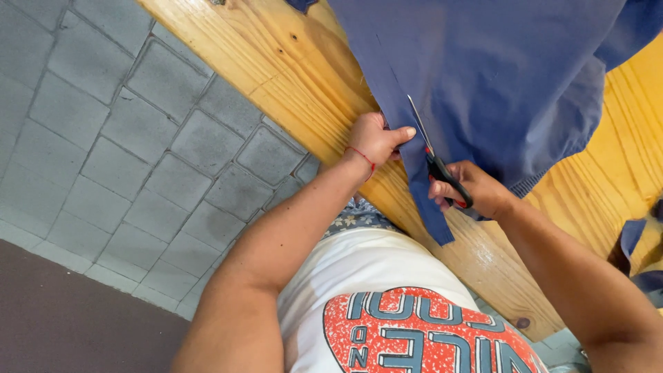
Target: Cutting a long piece of blue fabric along a straight line using scissors on a wooden table.
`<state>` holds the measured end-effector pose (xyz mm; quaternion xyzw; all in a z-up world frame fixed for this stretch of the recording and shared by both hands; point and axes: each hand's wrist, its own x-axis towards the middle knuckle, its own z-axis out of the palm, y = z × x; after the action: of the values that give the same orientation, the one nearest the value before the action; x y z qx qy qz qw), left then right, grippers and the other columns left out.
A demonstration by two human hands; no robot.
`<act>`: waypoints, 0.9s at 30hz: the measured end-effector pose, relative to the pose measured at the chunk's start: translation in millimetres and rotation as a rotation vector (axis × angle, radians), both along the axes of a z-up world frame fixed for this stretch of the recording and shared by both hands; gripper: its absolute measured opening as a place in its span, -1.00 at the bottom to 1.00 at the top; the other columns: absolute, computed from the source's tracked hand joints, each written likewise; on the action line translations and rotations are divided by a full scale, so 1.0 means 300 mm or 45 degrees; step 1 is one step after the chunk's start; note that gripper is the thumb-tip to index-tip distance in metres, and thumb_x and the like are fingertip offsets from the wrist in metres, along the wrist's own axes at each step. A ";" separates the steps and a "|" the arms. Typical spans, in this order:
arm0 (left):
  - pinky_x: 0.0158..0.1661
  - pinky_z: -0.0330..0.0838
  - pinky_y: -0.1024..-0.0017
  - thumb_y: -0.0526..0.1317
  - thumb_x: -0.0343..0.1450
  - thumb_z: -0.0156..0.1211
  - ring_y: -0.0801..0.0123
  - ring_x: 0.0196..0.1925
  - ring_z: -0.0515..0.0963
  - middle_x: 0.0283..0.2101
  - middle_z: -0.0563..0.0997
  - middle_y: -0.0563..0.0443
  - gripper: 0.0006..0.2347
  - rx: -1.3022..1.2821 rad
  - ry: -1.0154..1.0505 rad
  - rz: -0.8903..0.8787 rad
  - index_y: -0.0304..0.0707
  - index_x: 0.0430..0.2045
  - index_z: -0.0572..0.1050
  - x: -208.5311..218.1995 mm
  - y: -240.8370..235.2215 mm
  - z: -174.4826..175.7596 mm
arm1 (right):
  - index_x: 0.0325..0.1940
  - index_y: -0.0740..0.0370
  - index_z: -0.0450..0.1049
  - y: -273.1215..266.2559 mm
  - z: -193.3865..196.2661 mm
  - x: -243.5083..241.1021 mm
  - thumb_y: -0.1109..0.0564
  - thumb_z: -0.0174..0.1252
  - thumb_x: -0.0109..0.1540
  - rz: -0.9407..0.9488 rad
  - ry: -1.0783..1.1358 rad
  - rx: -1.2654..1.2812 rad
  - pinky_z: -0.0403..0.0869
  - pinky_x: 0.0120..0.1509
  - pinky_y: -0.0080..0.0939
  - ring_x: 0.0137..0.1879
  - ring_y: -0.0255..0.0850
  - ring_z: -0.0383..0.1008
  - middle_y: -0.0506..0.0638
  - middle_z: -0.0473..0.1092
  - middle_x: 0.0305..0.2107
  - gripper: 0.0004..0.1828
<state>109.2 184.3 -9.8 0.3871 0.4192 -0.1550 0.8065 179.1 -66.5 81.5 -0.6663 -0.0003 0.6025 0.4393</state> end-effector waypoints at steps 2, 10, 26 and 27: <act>-0.39 0.89 0.05 -0.34 0.44 0.64 -0.13 -0.33 0.91 -0.30 0.86 -0.40 -0.80 -0.006 0.006 -0.010 -0.46 -0.14 0.76 0.000 0.006 0.011 | -0.43 0.43 0.67 0.045 0.026 0.022 0.00 0.67 0.28 0.008 0.000 0.005 0.44 -0.55 -0.30 -0.57 -0.07 0.68 0.26 0.58 -0.66 -0.54; -0.39 0.88 0.00 -0.34 0.43 0.65 -0.17 -0.34 0.91 -0.29 0.85 -0.45 -0.78 -0.050 0.007 0.014 -0.50 -0.13 0.74 0.003 -0.001 -0.019 | -0.34 0.41 0.66 0.072 -0.003 0.039 -0.06 0.67 0.29 -0.021 0.032 0.017 0.42 -0.59 -0.29 -0.48 0.07 0.76 0.31 0.62 -0.57 -0.52; -0.39 0.87 -0.05 -0.34 0.45 0.64 -0.21 -0.33 0.90 -0.30 0.84 -0.48 -0.79 -0.066 0.005 0.033 -0.51 -0.14 0.74 0.004 0.001 -0.017 | -0.41 0.45 0.69 0.075 -0.026 0.034 -0.04 0.67 0.30 -0.005 -0.052 -0.012 0.45 -0.60 -0.24 -0.59 0.01 0.68 0.25 0.54 -0.68 -0.51; -0.40 0.87 -0.02 -0.34 0.45 0.64 -0.20 -0.34 0.90 -0.31 0.84 -0.47 -0.80 -0.057 0.006 0.034 -0.52 -0.15 0.74 0.006 0.001 -0.010 | -0.43 0.45 0.69 0.074 -0.027 0.032 -0.04 0.66 0.31 0.004 -0.073 -0.015 0.45 -0.61 -0.23 -0.61 0.01 0.67 0.25 0.53 -0.70 -0.50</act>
<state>111.1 184.6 -12.7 0.3627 0.4229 -0.1545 0.8160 188.8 -44.3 73.4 -0.6859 -0.0104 0.5837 0.4344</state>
